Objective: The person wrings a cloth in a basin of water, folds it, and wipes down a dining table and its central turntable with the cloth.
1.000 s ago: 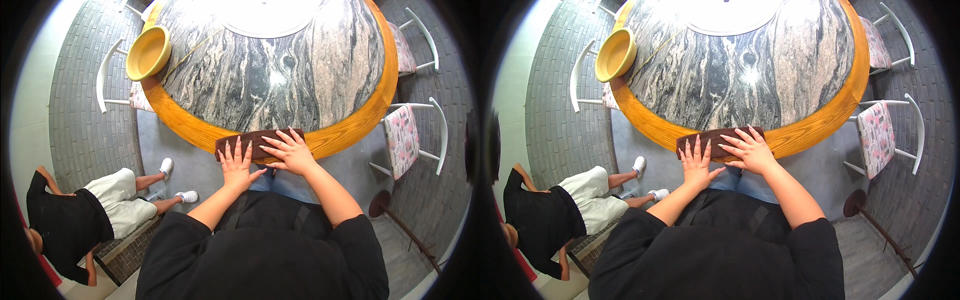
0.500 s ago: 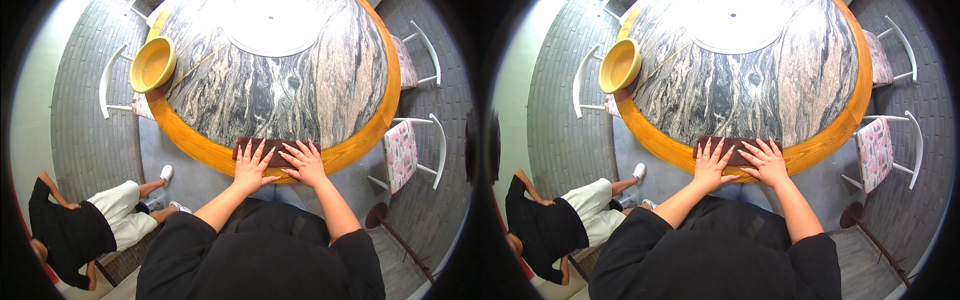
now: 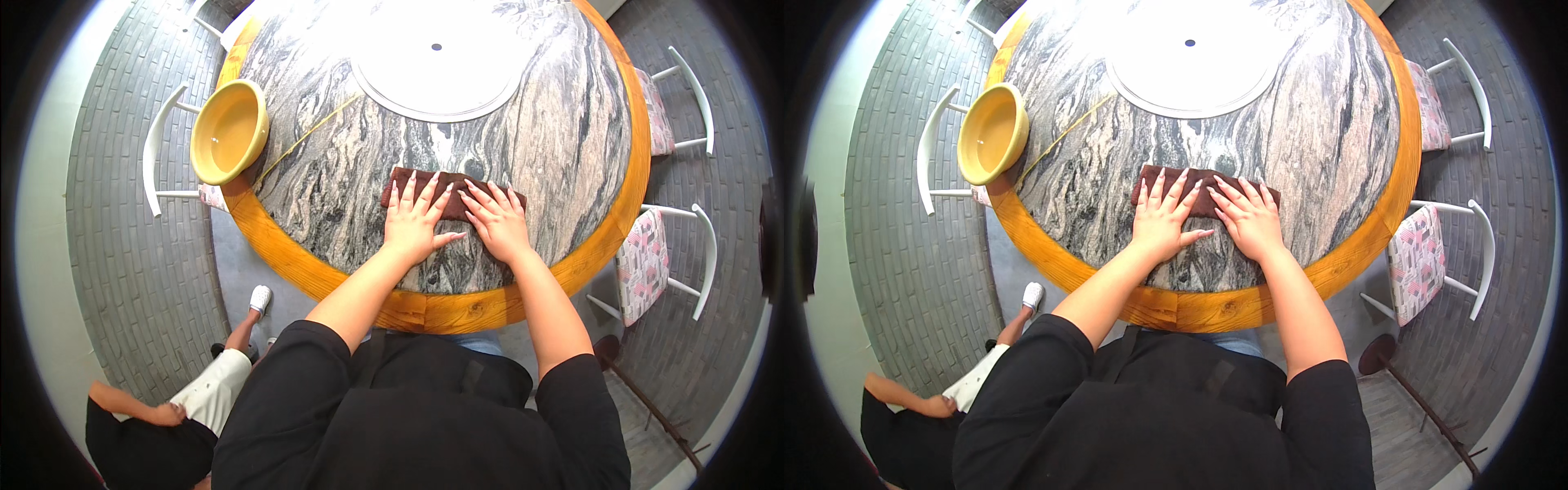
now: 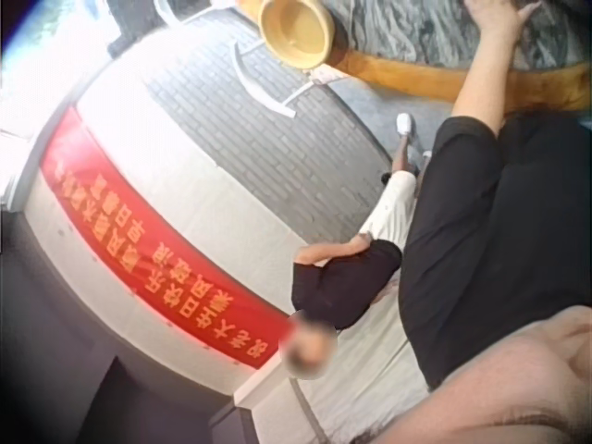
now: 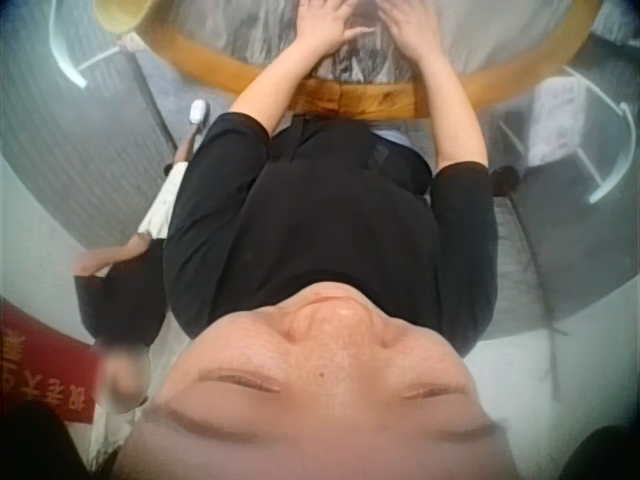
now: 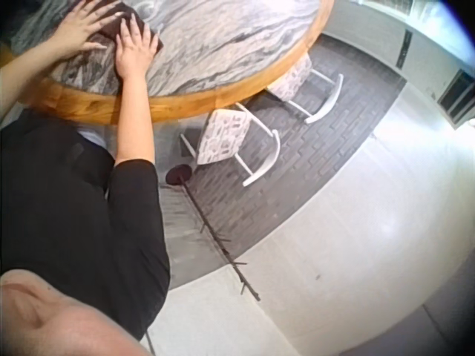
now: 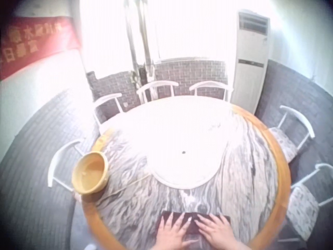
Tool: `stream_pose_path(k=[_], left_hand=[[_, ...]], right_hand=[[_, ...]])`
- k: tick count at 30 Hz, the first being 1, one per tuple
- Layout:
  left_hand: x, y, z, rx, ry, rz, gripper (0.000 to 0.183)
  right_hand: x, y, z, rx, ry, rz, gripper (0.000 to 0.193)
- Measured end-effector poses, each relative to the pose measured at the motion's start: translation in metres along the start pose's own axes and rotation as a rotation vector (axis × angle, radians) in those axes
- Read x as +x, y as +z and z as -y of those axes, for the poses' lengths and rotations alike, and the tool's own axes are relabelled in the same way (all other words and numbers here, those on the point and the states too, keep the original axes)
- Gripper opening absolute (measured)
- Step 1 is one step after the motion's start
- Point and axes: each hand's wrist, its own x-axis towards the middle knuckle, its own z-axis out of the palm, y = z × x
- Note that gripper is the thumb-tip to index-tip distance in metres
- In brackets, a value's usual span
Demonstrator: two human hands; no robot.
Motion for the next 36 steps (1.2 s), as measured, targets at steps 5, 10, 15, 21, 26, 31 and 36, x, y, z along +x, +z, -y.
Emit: stream_pose_path(k=[5, 10, 15, 21, 26, 31, 36], left_hand=[[0.028, 0.003, 0.005, 0.017, -0.034, -0.014, 0.095], [0.058, 0.005, 0.008, 0.062, -0.12, -0.021, 0.096], [0.088, 0.004, 0.012, 0.083, -0.154, -0.039, 0.097], [0.11, 0.003, 0.015, 0.116, -0.218, -0.027, 0.096], [0.111, 0.003, 0.009, 0.115, -0.253, -0.006, 0.098], [0.097, 0.005, 0.007, 0.06, -0.259, -0.036, 0.1], [0.071, 0.01, -0.011, 0.1, -0.275, -0.062, 0.096]], right_hand=[[0.031, -0.001, -0.024, 0.002, -0.055, 0.031, 0.044], [0.066, -0.002, -0.045, -0.022, -0.117, 0.036, 0.046], [0.092, 0.004, -0.064, -0.028, -0.126, 0.017, 0.047], [0.118, 0.007, -0.076, -0.036, -0.146, 0.011, 0.048], [0.121, 0.01, -0.08, -0.034, -0.149, 0.031, 0.049], [0.109, 0.009, -0.075, -0.03, -0.16, 0.055, 0.053], [0.08, 0.005, -0.07, -0.036, -0.181, 0.063, 0.058]])
